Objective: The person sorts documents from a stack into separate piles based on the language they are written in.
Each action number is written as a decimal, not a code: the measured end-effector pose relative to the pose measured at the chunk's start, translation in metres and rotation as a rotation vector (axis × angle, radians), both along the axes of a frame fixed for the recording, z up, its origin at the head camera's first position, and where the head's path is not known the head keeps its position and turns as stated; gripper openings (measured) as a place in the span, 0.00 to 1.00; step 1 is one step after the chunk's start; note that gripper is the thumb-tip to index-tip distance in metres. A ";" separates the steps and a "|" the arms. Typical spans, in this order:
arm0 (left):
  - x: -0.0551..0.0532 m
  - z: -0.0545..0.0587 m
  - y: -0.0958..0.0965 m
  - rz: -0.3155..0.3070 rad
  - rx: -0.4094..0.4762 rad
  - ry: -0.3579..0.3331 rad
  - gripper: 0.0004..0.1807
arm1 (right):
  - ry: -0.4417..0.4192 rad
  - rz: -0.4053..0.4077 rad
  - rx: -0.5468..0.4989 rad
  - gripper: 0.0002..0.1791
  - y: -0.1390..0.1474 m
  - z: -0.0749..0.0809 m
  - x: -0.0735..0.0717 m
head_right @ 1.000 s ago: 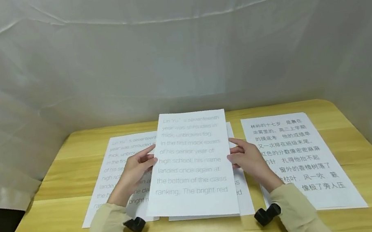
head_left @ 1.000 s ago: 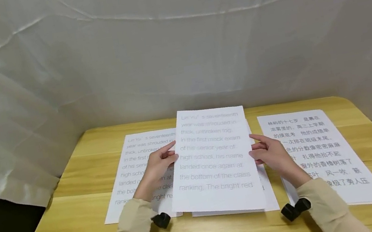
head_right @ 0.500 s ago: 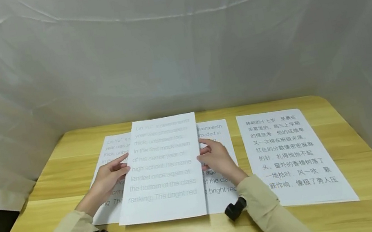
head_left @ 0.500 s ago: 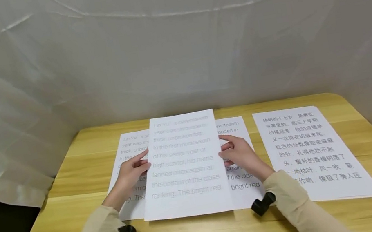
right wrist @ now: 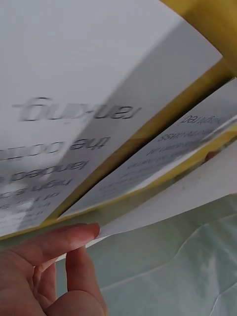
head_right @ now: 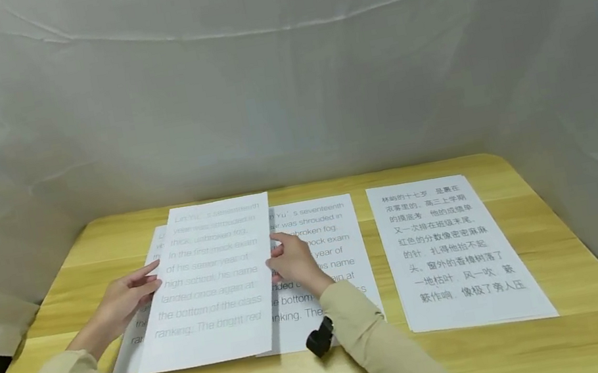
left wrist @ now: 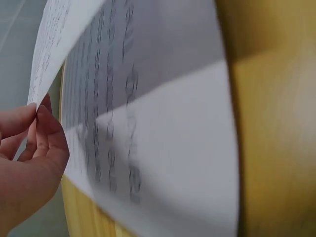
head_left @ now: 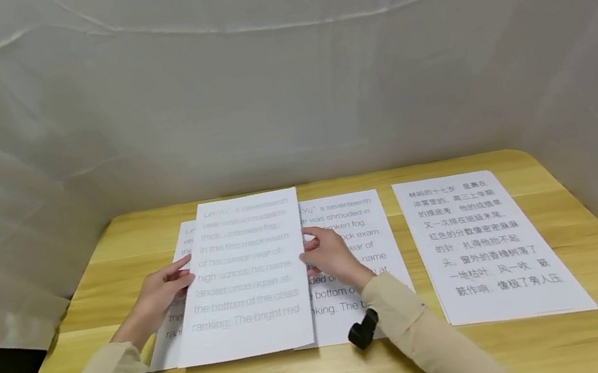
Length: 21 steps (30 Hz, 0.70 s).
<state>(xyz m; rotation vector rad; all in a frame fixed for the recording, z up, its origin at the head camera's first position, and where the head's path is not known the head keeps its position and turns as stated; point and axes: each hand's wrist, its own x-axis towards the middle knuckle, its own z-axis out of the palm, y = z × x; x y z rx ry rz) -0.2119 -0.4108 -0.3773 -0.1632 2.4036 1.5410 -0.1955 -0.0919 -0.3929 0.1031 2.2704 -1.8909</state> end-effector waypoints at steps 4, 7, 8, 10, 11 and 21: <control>-0.004 0.002 -0.015 0.001 -0.036 0.007 0.30 | 0.027 0.022 0.035 0.35 -0.018 -0.002 -0.006; -0.004 0.002 -0.027 -0.023 -0.052 0.036 0.30 | 0.043 0.045 0.066 0.35 -0.031 -0.005 -0.009; -0.004 0.002 -0.032 -0.031 -0.055 0.048 0.30 | 0.046 0.051 0.068 0.35 -0.035 -0.006 -0.009; -0.004 0.002 -0.039 -0.039 -0.061 0.061 0.30 | 0.044 0.061 0.073 0.35 -0.042 -0.008 -0.010; -0.004 0.001 -0.042 -0.041 -0.065 0.064 0.30 | 0.041 0.064 0.065 0.35 -0.045 -0.009 -0.011; -0.006 0.002 -0.057 -0.015 -0.098 0.038 0.30 | 0.012 0.083 0.012 0.35 -0.062 -0.008 -0.016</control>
